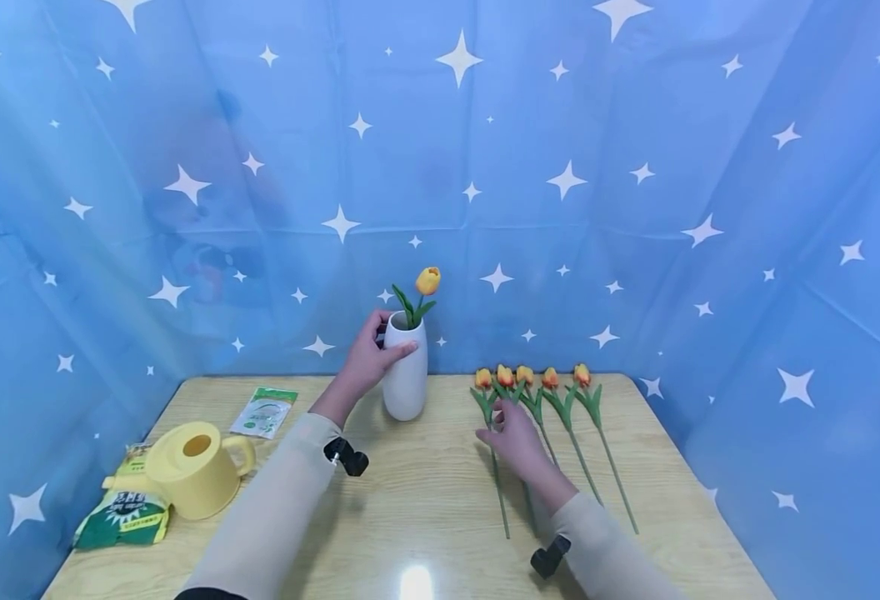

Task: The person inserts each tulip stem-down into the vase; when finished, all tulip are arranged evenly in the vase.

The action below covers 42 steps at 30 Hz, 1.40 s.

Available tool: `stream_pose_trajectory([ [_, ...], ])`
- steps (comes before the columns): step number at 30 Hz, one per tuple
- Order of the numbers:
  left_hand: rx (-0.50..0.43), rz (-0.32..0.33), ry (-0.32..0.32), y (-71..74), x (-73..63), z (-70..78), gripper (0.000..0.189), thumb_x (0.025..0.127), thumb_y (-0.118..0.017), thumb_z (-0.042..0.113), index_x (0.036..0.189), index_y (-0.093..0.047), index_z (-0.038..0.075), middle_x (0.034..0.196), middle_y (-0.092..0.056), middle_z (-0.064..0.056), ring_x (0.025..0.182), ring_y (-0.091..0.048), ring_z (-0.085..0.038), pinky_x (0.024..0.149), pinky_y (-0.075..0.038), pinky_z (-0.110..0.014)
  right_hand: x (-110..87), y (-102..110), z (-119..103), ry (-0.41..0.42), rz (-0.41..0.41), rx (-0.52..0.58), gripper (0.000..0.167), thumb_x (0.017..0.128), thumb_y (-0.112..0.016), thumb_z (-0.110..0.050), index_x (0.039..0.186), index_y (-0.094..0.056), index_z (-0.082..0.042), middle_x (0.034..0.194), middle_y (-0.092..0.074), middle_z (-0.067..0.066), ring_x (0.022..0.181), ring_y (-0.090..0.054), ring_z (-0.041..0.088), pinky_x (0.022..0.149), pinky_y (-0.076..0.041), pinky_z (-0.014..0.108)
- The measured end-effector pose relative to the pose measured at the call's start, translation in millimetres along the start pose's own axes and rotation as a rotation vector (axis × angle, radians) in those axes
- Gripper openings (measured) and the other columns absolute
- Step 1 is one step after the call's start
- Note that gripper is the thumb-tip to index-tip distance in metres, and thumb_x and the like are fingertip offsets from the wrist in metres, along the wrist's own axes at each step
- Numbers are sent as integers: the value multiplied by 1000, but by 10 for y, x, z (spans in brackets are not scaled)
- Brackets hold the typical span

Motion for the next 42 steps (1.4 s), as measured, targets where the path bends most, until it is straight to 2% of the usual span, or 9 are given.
stream_pose_trajectory([
  [4, 3, 1, 3, -9, 1, 4, 60, 96, -88, 48, 140, -55, 24, 141, -59, -5, 132, -60, -35, 108, -52, -65, -5, -67, 84, -35, 1, -27, 60, 97, -86, -14, 145, -59, 8, 117, -66, 18, 99, -64, 30, 79, -56, 48],
  [9, 6, 1, 11, -11, 4, -4, 60, 96, -88, 47, 140, -54, 25, 142, -59, -5, 133, -59, -35, 109, -51, -66, 9, -106, 152, -63, 5, -24, 56, 95, -85, -11, 143, -62, 7, 118, -66, 17, 101, -64, 30, 81, -57, 48],
  [15, 15, 11, 15, -4, 2, -8, 59, 96, -88, 48, 139, -54, 26, 141, -59, -5, 133, -59, -35, 109, -52, -66, 13, -124, 168, -28, 17, -46, 49, 94, -85, -5, 137, -66, 10, 100, -68, 9, 91, -64, 24, 82, -59, 47],
  [17, 20, 13, 19, -4, -3, -3, 59, 96, -88, 48, 139, -54, 26, 141, -59, -4, 133, -59, -35, 109, -52, -65, 4, -124, 158, -5, 30, -58, 43, 93, -86, -2, 131, -69, 11, 94, -68, 5, 87, -65, 20, 84, -61, 47],
  [20, 20, 11, 25, -5, -10, 5, 60, 96, -87, 48, 140, -54, 26, 142, -58, -5, 133, -59, -35, 109, -52, -66, -9, -120, 131, 15, 45, -70, 25, 92, -85, 0, 112, -74, 10, 84, -68, 3, 79, -63, 17, 81, -59, 45],
  [23, 19, 9, 23, -7, -12, 9, 60, 96, -87, 48, 140, -53, 25, 143, -58, -5, 133, -59, -36, 109, -52, -66, -14, -109, 107, 18, 61, -73, 17, 90, -84, 2, 103, -75, 9, 80, -67, 3, 74, -60, 17, 76, -57, 41],
  [31, 19, 13, 4, -13, 1, -18, 59, 96, -88, 49, 139, -55, 26, 142, -59, -4, 133, -59, -33, 110, -52, -64, -7, -101, 144, -14, 68, -37, 17, 90, -79, 3, 107, -77, 6, 86, -69, 5, 75, -62, 19, 67, -53, 34],
  [36, 15, 9, 9, -11, 5, -28, 61, 95, -88, 51, 139, -55, 26, 142, -59, -4, 133, -59, -33, 110, -51, -64, -6, -89, 191, -26, 50, 9, 14, 92, -80, 2, 106, -77, 3, 89, -70, 5, 79, -64, 18, 68, -55, 35],
  [42, 16, 5, 10, -6, -6, -16, 60, 95, -88, 50, 139, -54, 26, 142, -59, -5, 133, -59, -34, 110, -52, -63, -11, -47, 147, -4, 38, 141, 14, 96, -78, 1, 109, -76, 3, 87, -70, 7, 70, -64, 17, 61, -54, 32],
])
Point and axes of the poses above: each hand's wrist, its own x-axis towards the middle knuckle, its own y-axis out of the back of the hand, z = x × y, the point moved 3 cm from there along x, towards the middle knuckle
